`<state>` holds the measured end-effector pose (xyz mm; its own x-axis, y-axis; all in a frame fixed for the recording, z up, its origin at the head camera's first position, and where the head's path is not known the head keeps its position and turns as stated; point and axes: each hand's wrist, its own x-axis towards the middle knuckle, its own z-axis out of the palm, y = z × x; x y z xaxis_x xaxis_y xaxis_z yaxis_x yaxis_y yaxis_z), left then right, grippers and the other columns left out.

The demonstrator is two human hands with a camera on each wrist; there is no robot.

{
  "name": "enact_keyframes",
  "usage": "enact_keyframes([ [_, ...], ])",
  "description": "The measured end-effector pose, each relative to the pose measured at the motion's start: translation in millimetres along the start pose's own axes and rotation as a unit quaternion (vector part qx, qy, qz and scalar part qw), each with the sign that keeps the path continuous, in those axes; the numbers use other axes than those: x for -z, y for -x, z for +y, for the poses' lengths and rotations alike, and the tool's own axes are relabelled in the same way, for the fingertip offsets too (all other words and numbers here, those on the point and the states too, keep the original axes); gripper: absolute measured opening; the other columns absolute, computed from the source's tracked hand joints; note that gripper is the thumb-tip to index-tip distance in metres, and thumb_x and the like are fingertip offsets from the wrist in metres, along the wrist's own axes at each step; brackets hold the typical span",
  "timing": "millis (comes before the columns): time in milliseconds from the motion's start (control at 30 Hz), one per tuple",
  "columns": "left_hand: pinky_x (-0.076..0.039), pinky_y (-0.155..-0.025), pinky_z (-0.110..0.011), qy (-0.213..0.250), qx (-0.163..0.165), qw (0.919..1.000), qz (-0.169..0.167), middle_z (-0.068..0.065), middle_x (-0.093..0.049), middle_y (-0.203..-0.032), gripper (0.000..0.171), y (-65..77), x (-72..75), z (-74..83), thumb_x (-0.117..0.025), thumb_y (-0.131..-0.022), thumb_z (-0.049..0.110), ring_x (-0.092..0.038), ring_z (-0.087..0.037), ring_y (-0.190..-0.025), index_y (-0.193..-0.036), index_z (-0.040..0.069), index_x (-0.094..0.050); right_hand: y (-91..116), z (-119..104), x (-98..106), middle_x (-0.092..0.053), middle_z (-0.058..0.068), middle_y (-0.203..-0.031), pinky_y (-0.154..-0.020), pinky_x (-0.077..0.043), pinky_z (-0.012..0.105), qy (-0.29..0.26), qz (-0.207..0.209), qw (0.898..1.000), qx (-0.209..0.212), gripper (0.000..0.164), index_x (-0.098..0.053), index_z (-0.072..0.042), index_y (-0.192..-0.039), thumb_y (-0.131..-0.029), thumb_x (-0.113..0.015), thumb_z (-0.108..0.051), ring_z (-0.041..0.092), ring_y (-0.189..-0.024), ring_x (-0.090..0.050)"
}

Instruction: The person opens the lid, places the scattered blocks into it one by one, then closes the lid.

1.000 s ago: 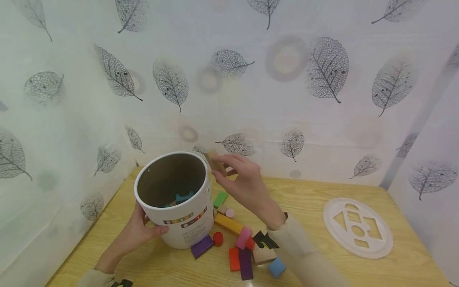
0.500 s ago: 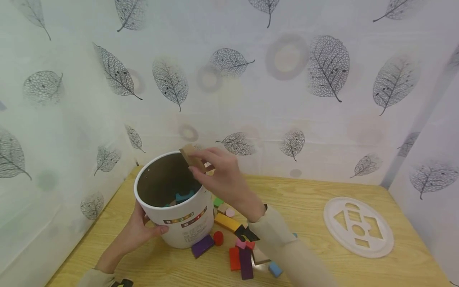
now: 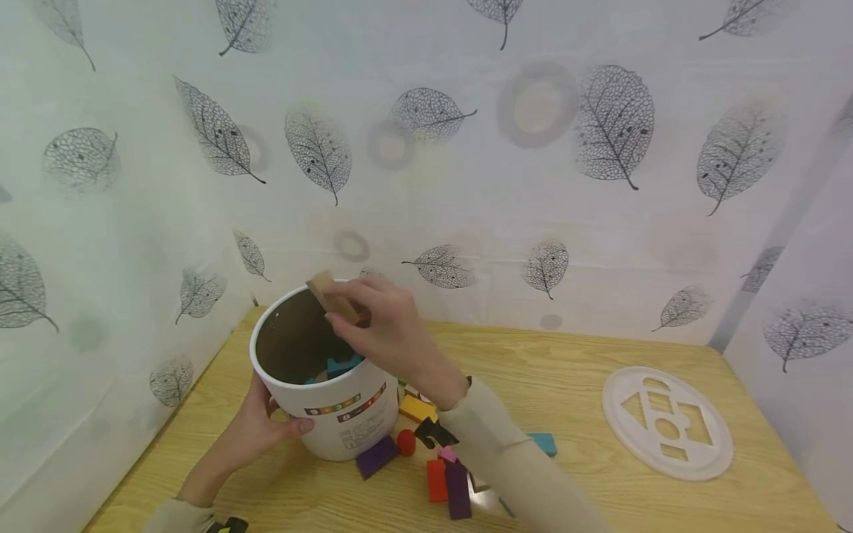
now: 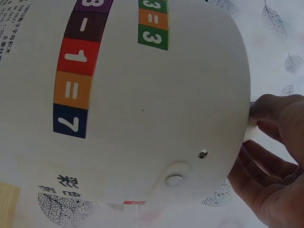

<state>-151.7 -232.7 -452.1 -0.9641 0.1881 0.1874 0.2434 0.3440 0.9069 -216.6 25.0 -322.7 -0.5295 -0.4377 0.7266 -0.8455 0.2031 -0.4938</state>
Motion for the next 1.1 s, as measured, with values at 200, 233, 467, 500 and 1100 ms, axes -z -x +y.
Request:
enact_keyframes([
  [200, -0.025, -0.107, -0.088, 0.001, 0.011, 0.9999, 0.001, -0.010, -0.007, -0.171, 0.131, 0.0, -0.5, 0.7, -0.088, -0.077, 0.017, -0.013, -0.048, -0.156, -0.161, 0.041, 0.009, -1, -1, -5, -0.073, 0.013, -0.113, -0.073, -0.063, 0.017, -0.014, -0.008, 1.000, -0.001, 0.034, -0.072, -0.003, -0.121, -0.088, -0.078, -0.004, 0.018, -0.092, -0.072],
  [233, -0.025, -0.107, -0.088, 0.000, 0.011, 0.9999, 0.002, -0.010, -0.006, -0.171, 0.131, 0.2, -0.5, 0.7, -0.088, -0.077, 0.017, -0.013, -0.048, -0.155, -0.161, 0.041, 0.010, -1, -1, -6, -0.073, 0.013, -0.114, -0.073, -0.063, 0.017, -0.014, -0.008, 1.000, -0.001, 0.033, -0.072, -0.003, -0.121, -0.088, -0.078, -0.004, 0.019, -0.092, -0.071],
  [467, -0.026, -0.106, -0.088, -0.002, 0.003, 1.0000, 0.001, -0.011, -0.007, -0.171, 0.130, 0.6, -0.3, -0.6, -0.087, -0.078, 0.016, -0.015, -0.050, -0.154, -0.162, 0.040, 0.009, -1, 1, -8, -0.073, 0.013, -0.117, -0.073, -0.065, 0.022, -0.010, 0.000, 1.000, -0.001, 0.036, -0.071, -0.003, -0.121, -0.087, -0.080, -0.008, 0.021, -0.095, -0.072],
  [500, -0.026, -0.106, -0.088, -0.001, 0.002, 1.0000, 0.000, -0.011, -0.008, -0.171, 0.130, 0.6, -0.3, -0.7, -0.087, -0.078, 0.016, -0.015, -0.050, -0.155, -0.162, 0.040, 0.009, -1, 1, -8, -0.072, 0.013, -0.117, -0.073, -0.065, 0.024, -0.006, 0.002, 1.000, -0.002, 0.036, -0.071, -0.003, -0.121, -0.087, -0.081, -0.009, 0.021, -0.095, -0.072],
  [1100, -0.028, -0.106, -0.087, 0.000, -0.002, 1.0000, 0.007, -0.010, -0.010, -0.171, 0.130, 0.7, -0.1, -2.4, -0.089, -0.077, 0.016, -0.014, -0.049, -0.155, -0.162, 0.039, 0.006, 36, 23, 33, -0.075, 0.009, -0.108, -0.067, -0.066, 0.029, 0.062, 0.047, 0.997, 0.002, 0.033, -0.075, -0.006, -0.113, -0.081, -0.085, -0.007, 0.021, -0.090, -0.072],
])
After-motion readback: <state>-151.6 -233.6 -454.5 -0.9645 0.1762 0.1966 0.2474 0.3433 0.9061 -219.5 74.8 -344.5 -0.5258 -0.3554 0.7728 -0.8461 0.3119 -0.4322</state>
